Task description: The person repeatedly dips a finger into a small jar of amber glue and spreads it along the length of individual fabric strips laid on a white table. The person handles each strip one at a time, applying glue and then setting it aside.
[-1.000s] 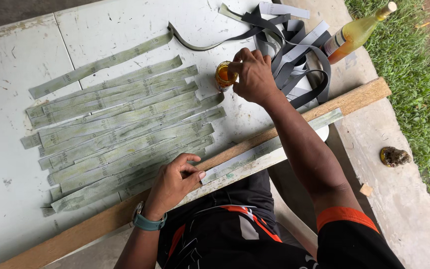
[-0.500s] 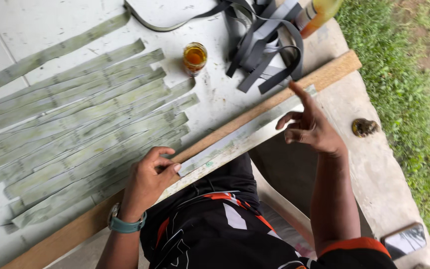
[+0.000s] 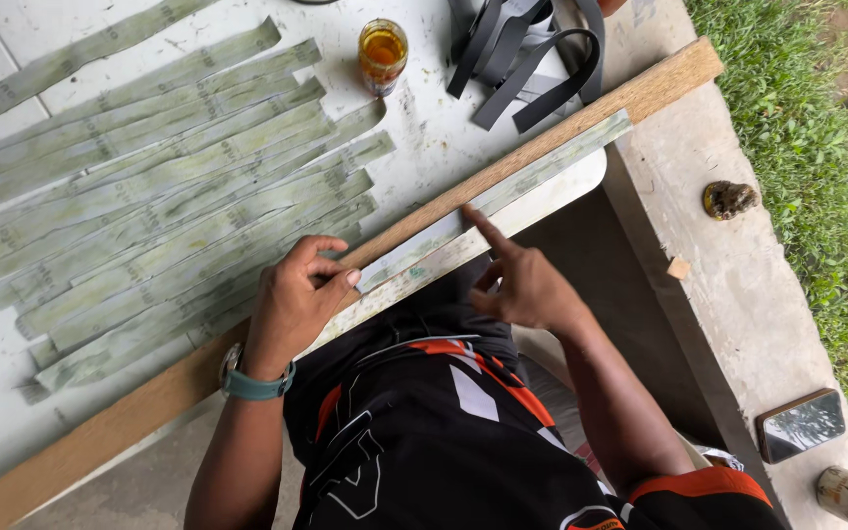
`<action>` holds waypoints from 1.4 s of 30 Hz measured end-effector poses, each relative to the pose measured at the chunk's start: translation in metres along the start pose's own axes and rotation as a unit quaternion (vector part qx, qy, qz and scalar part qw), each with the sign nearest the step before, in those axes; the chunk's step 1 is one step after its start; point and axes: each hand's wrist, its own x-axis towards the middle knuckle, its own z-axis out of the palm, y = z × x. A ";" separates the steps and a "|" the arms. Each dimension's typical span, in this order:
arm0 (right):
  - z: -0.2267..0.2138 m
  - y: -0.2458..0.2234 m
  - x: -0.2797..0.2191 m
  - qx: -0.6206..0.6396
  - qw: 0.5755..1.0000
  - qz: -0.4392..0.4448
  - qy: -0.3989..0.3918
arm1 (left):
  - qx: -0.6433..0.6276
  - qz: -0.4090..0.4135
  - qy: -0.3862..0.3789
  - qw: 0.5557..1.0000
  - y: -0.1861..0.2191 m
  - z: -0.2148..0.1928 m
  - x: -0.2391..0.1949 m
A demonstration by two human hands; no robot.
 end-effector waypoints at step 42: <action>-0.058 -0.091 0.208 -0.430 0.848 -0.201 0.234 | -0.071 0.010 0.111 0.991 -0.026 0.008 -0.008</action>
